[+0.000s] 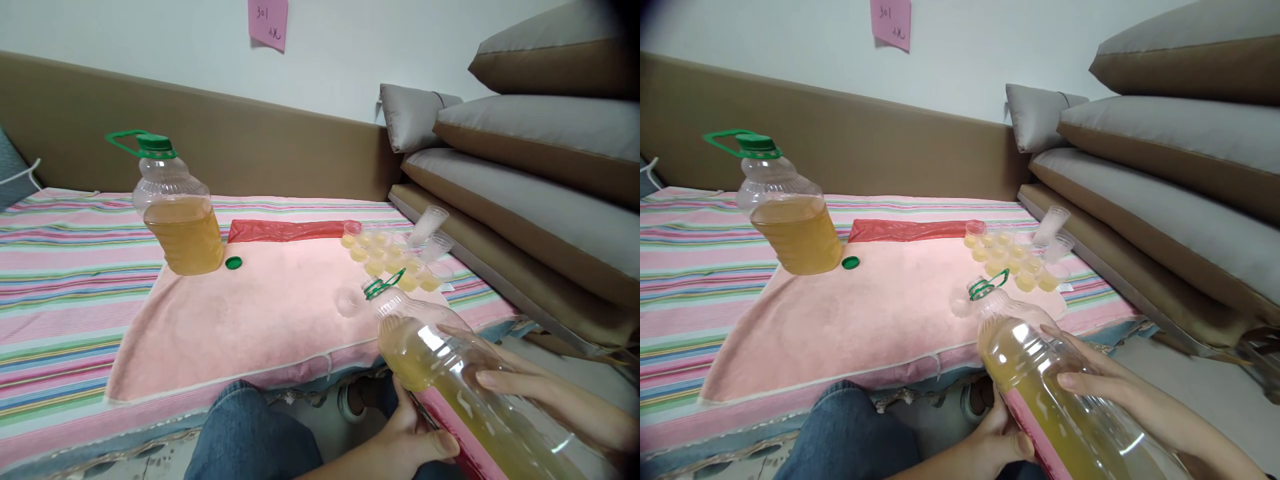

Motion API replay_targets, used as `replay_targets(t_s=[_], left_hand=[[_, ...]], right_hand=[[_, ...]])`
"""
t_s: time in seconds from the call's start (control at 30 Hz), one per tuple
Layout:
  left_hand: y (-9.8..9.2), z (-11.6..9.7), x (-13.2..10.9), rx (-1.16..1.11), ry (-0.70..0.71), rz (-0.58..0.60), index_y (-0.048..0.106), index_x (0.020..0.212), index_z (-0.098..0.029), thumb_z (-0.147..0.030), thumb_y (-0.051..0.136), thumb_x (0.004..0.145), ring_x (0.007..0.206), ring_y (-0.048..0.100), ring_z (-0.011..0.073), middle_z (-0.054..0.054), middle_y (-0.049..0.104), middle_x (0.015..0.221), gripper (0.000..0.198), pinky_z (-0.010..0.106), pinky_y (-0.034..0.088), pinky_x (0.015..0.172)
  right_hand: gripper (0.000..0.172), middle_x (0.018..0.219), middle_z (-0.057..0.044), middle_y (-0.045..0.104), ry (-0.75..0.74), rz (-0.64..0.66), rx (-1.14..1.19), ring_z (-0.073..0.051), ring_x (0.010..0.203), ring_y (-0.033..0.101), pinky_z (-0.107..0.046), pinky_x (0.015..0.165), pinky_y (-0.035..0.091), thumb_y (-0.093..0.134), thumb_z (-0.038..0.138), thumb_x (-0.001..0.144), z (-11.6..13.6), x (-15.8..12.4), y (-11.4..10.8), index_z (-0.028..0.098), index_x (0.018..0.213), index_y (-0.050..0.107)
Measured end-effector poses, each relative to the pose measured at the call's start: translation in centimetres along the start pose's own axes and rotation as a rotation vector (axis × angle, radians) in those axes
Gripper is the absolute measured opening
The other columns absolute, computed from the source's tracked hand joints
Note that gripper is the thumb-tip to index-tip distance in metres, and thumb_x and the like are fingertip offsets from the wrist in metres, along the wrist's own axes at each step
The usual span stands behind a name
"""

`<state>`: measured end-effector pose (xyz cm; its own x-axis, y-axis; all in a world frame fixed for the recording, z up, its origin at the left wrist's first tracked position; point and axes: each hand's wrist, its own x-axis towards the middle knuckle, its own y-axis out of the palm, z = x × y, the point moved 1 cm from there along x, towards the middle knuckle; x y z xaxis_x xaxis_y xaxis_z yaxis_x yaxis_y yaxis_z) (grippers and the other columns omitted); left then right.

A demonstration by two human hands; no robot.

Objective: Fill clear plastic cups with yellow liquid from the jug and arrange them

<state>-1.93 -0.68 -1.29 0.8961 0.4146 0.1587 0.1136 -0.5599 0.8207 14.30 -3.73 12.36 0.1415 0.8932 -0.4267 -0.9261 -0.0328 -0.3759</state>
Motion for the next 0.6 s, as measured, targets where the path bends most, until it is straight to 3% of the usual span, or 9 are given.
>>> replay_targets(t_s=[0.17,0.33,0.6], left_hand=[[-0.3,0.1,0.0,0.038,-0.032,-0.009,0.028,0.143,-0.037,-0.053,0.083,0.058,0.128,0.048,0.0325,0.009,0.047,0.143,0.103,0.046,0.044,0.096],[-0.6,0.6,0.0,0.03,0.002,0.01,0.029,0.144,-0.032,-0.052,0.081,0.061,0.125,0.051,0.033,0.012,0.05,0.139,0.1,0.051,0.041,0.101],[-0.6,1.2,0.2,-0.011,0.009,0.003,0.03,0.142,-0.034,-0.051,0.083,0.06,0.12,0.055,0.0322,0.011,0.053,0.135,0.099,0.056,0.039,0.101]], right_hand=[[0.066,0.155,0.008,0.034,0.015,-0.024,-0.037,-0.031,0.143,0.026,-0.04,0.115,0.03,0.063,0.05,0.077,0.2,-0.2,0.0,0.036,0.14,0.047],[0.075,0.157,0.006,0.03,0.043,-0.027,-0.049,-0.03,0.145,0.021,-0.041,0.115,0.027,0.064,0.052,0.075,-0.3,0.1,-0.5,0.034,0.144,0.039],[0.074,0.156,0.004,0.031,0.071,-0.028,-0.024,-0.029,0.144,0.021,-0.041,0.114,0.031,0.063,0.053,0.077,0.3,0.0,-0.2,0.033,0.145,0.04]])
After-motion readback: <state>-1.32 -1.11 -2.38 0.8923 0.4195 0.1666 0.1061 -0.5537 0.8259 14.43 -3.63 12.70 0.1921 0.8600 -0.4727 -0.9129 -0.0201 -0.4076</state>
